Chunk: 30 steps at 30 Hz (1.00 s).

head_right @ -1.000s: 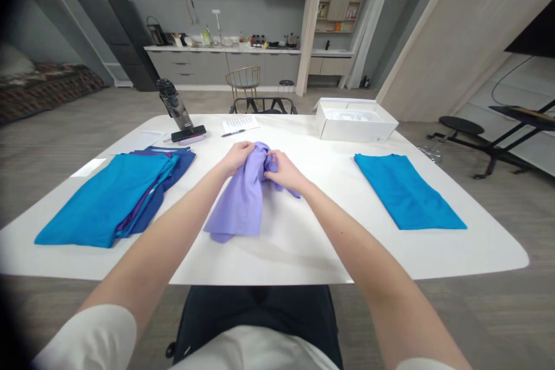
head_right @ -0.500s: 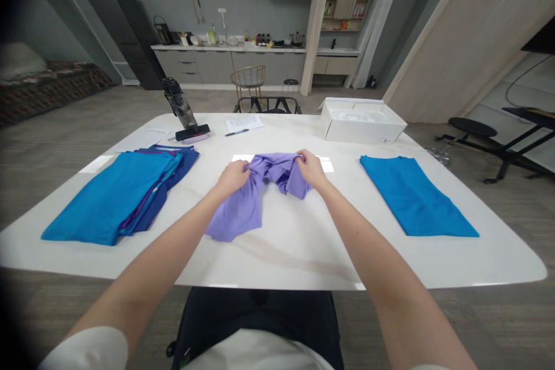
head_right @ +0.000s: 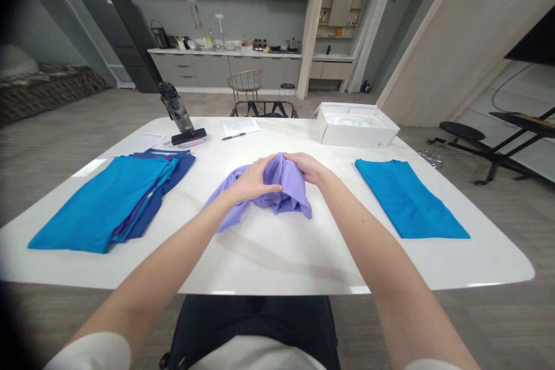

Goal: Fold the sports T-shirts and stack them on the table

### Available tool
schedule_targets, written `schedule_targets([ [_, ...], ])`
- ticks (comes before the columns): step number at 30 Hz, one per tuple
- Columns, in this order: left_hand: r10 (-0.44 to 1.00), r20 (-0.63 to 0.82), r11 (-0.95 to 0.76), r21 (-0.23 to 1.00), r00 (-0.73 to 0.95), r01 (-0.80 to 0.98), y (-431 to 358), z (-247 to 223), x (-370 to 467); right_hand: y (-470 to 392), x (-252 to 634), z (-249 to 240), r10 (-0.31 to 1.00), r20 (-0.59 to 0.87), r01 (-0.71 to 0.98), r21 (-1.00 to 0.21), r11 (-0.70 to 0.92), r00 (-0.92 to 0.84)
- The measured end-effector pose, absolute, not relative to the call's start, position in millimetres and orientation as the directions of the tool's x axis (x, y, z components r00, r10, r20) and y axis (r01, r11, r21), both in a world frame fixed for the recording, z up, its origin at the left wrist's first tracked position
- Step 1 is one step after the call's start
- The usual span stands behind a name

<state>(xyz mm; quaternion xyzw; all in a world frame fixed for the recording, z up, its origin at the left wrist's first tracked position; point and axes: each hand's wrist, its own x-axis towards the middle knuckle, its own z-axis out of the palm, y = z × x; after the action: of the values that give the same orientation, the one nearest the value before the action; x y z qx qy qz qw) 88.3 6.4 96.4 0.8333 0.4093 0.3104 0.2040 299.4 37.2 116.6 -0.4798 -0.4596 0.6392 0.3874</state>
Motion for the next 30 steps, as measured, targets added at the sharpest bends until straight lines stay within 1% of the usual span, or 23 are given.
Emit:
schedule_targets([
  [2, 0.823, 0.325, -0.55, 0.661, 0.465, 0.511, 7, 85, 97, 37, 296, 107, 0.928, -0.283, -0.058, -0.95, -0.306, -0.244],
  [5, 0.893, 0.317, -0.439, 0.773, 0.321, 0.458, 23, 78, 94, 41, 304, 95, 0.951, -0.246, 0.029, -0.969, -0.245, -0.186],
  [7, 0.92, 0.342, -0.389, 0.844, 0.189, 0.368, 35, 82, 87, 43, 315, 91, 0.983, -0.146, 0.154, -0.98, -0.128, -0.111],
  [9, 0.927, 0.367, -0.375, 0.895, 0.081, 0.242, 44, 91, 81, 45, 324, 90, 0.998, 0.003, 0.305, -0.952, 0.02, -0.057],
  [12, 0.942, 0.334, -0.334, 0.94, 0.012, 0.063, 50, 107, 79, 38, 327, 95, 0.982, 0.174, 0.49, -0.852, 0.187, -0.072],
  [14, 0.965, 0.262, -0.263, 0.964, -0.019, -0.044, 51, 115, 81, 26, 322, 98, 0.961, 0.247, 0.579, -0.768, 0.274, -0.126],
  [16, 0.985, 0.17, -0.174, 0.972, -0.038, -0.158, 52, 122, 83, 9, 311, 98, 0.912, 0.356, 0.664, -0.635, 0.395, -0.202],
  [18, 0.997, 0.083, -0.081, 0.958, -0.005, -0.276, 52, 125, 85, -8, 296, 93, 0.842, 0.457, 0.728, -0.467, 0.502, -0.287],
  [19, 0.998, 0.054, -0.04, 0.944, 0.034, -0.328, 51, 127, 86, -16, 288, 90, 0.815, 0.488, 0.749, -0.4, 0.527, -0.313],
  [20, 0.996, 0.04, -0.006, 0.929, 0.082, -0.37, 51, 127, 87, -22, 279, 86, 0.803, 0.506, 0.768, -0.361, 0.529, -0.316],
  [21, 0.99, 0.038, 0.02, 0.916, 0.136, -0.401, 49, 128, 87, -27, 271, 82, 0.806, 0.512, 0.782, -0.355, 0.512, -0.295],
  [22, 0.982, 0.046, 0.037, 0.906, 0.185, -0.422, 48, 128, 87, -30, 264, 79, 0.821, 0.512, 0.791, -0.378, 0.481, -0.254],
  [24, 0.963, 0.064, 0.059, 0.899, 0.262, -0.434, 44, 129, 86, -30, 254, 77, 0.857, 0.496, 0.774, -0.485, 0.407, -0.14],
  [27, 0.942, 0.09, 0.055, 0.909, 0.324, -0.412, 39, 127, 82, -21, 254, 81, 0.879, 0.477, 0.652, -0.669, 0.357, 0.008],
  [28, 0.936, 0.108, 0.037, 0.916, 0.334, -0.4, 38, 125, 80, -16, 259, 85, 0.875, 0.481, 0.6, -0.715, 0.358, 0.052],
  [30, 0.93, 0.142, -0.019, 0.94, 0.34, -0.34, 39, 116, 74, -3, 273, 92, 0.856, 0.498, 0.523, -0.77, 0.365, 0.136],
])
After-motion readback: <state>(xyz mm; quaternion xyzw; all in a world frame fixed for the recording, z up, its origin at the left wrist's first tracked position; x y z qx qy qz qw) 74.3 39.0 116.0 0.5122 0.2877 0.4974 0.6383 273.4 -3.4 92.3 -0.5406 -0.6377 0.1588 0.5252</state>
